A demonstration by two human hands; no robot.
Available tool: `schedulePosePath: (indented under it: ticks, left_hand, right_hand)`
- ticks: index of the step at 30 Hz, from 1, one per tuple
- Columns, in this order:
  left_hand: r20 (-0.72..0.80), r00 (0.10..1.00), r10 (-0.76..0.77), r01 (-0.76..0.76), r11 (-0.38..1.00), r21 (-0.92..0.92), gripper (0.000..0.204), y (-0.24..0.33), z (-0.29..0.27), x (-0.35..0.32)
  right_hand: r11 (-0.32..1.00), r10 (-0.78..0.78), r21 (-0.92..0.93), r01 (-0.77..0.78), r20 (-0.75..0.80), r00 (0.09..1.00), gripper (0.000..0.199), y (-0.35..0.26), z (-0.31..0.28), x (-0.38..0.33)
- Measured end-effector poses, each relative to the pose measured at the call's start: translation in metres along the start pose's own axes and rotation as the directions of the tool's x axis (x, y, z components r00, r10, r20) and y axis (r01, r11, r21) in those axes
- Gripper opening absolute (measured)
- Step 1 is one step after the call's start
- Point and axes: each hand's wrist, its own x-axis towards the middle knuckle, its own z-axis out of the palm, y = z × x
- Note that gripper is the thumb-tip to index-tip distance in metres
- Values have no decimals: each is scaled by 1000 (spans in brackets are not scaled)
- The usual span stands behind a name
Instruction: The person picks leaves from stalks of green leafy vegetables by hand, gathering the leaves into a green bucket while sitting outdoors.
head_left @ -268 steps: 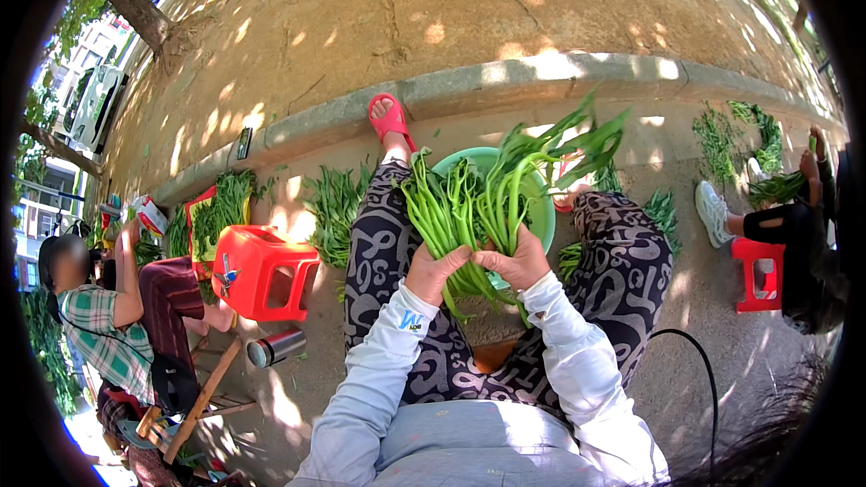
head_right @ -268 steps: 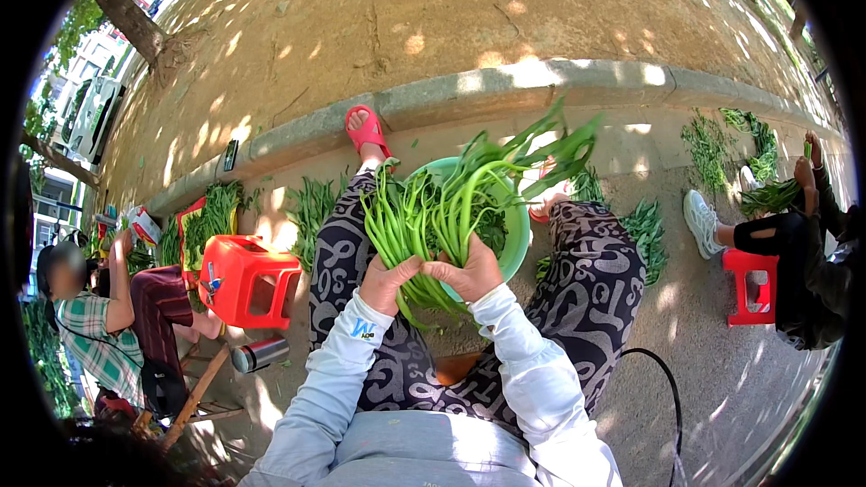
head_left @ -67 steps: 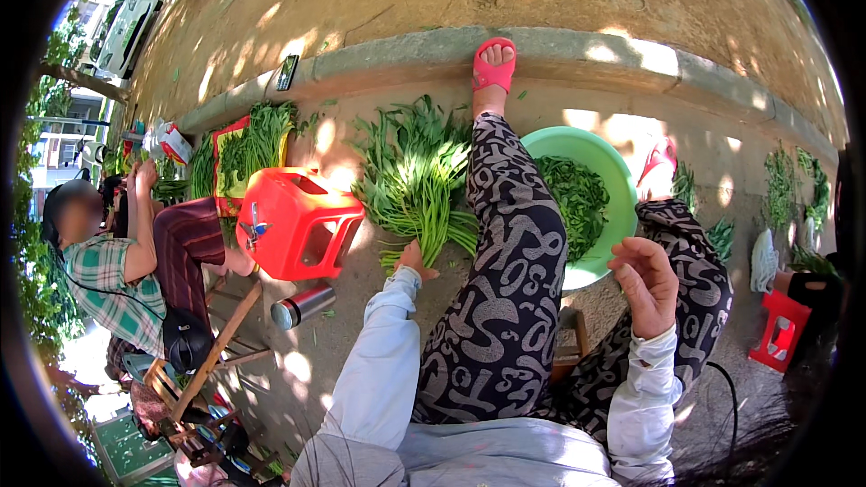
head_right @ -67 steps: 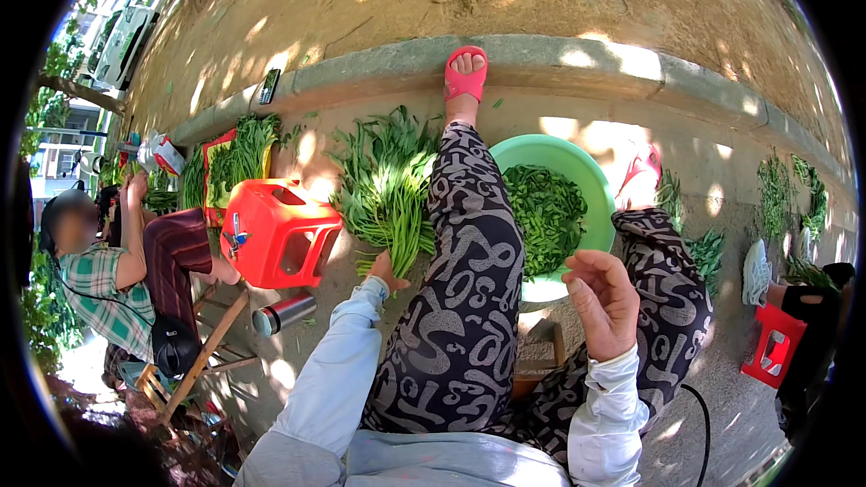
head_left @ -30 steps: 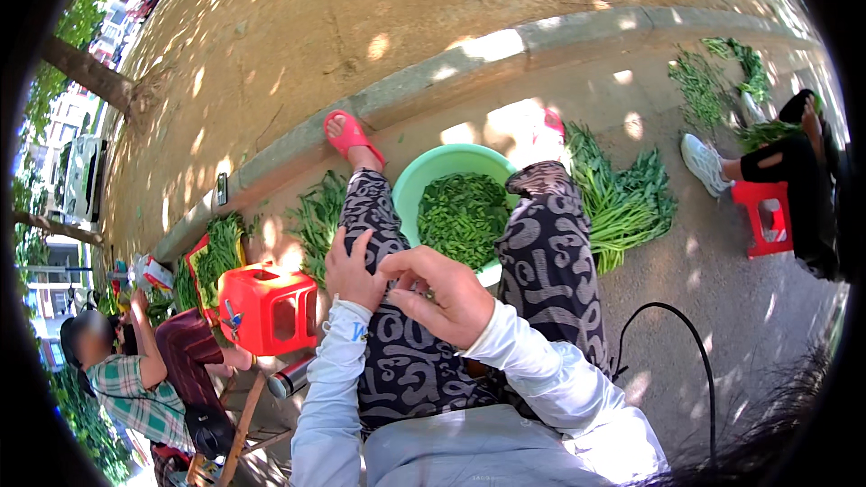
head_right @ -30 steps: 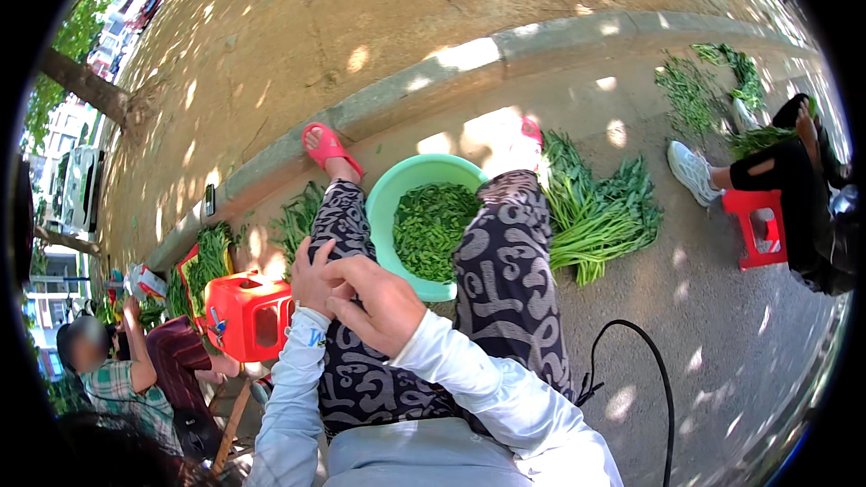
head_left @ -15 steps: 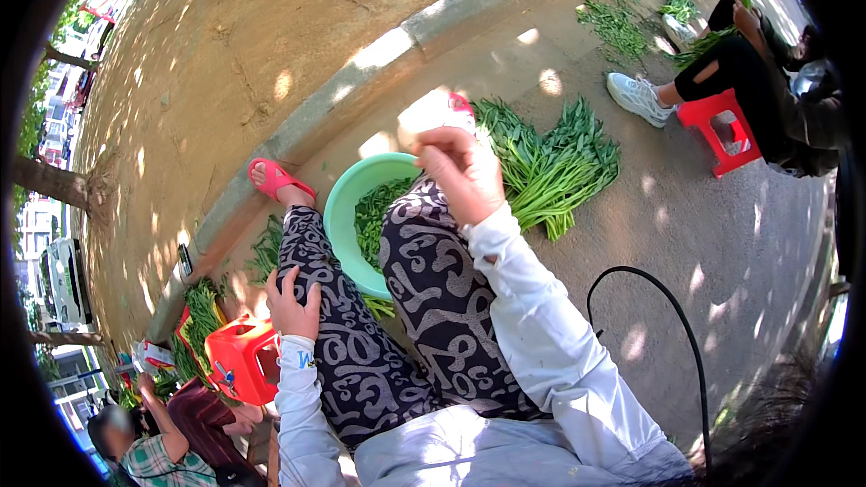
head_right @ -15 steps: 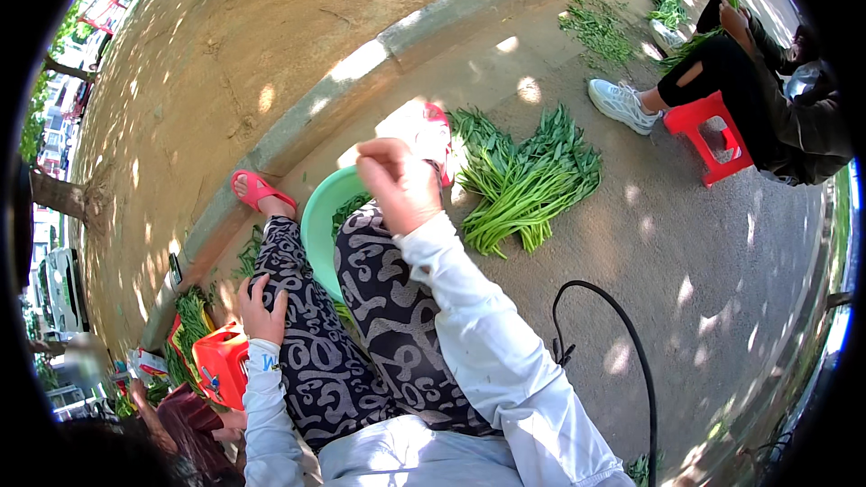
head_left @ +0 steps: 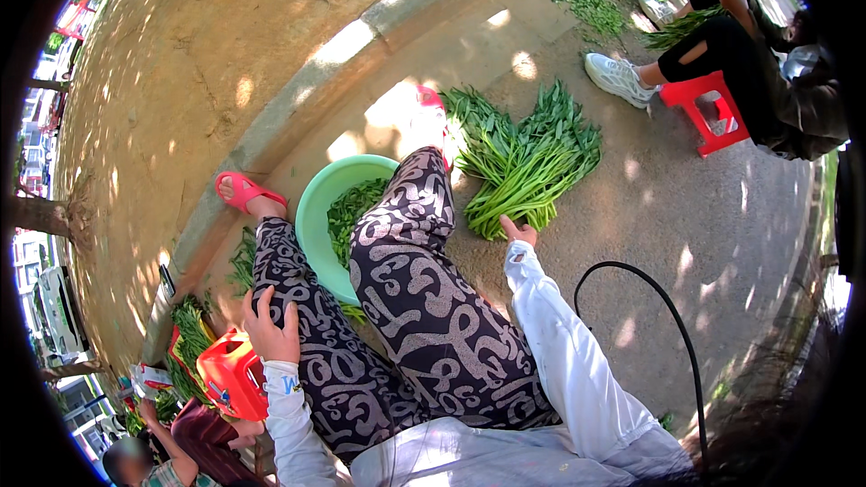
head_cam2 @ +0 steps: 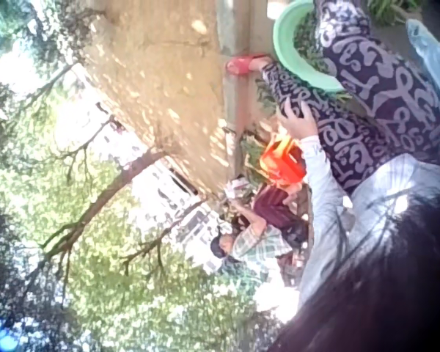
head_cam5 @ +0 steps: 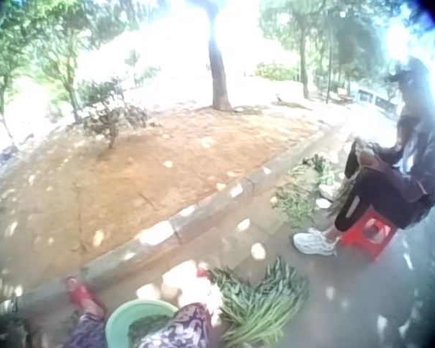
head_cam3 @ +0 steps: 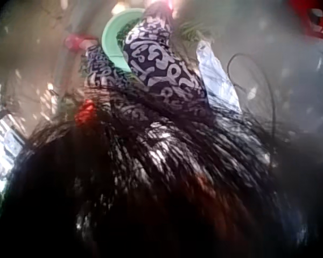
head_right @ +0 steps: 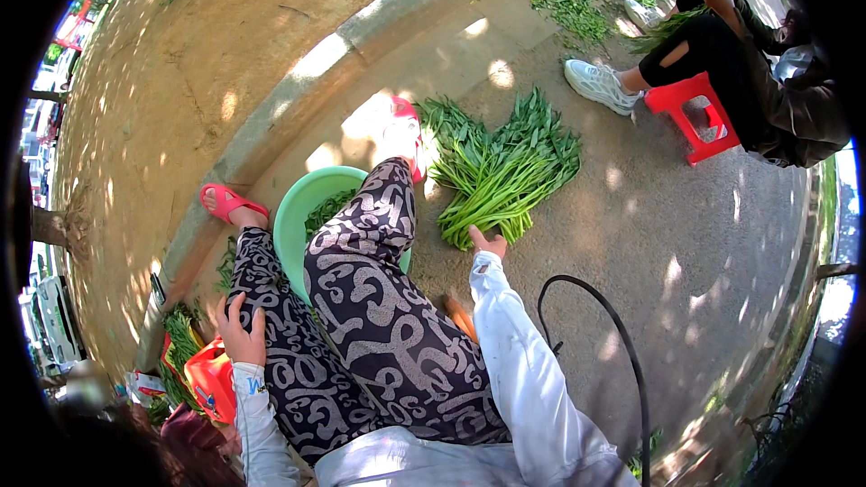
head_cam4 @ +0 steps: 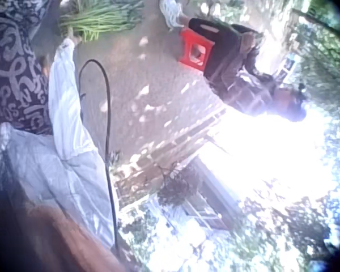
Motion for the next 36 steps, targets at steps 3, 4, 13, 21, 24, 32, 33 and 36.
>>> schedulePosePath:
  ticks: [3,4,13,21,24,32,33,36]
  left_hand:
    - [2,1000,8,-8,1000,-3,43,4,-1,2]
    - [2,1000,9,-9,1000,-9,43,4,-1,2]
    - [36,999,-31,34,996,-79,39,16,-7,6]
    - [99,990,-100,112,985,-128,39,24,-11,13]
    - [96,993,-66,77,990,-119,39,21,-9,13]
    - [143,985,-97,117,984,-135,38,27,-11,17]
    - [142,986,-84,100,989,-109,38,26,-11,17]
    - [135,987,-90,103,990,-94,38,25,-10,15]
  right_hand:
    - [989,-39,135,53,-100,994,90,-6,17,2]
    - [971,-49,229,63,-67,997,89,-8,19,3]
    - [876,6,465,129,-278,960,84,-45,49,3]
    - [960,243,221,-170,-365,899,99,-67,68,3]
    - [942,337,120,-315,-327,883,104,-82,70,2]
    - [943,323,59,-326,-391,862,93,-77,78,11]
    - [949,311,74,-306,-381,871,86,-76,78,13]
    - [940,340,151,-307,-323,883,77,-77,73,13]
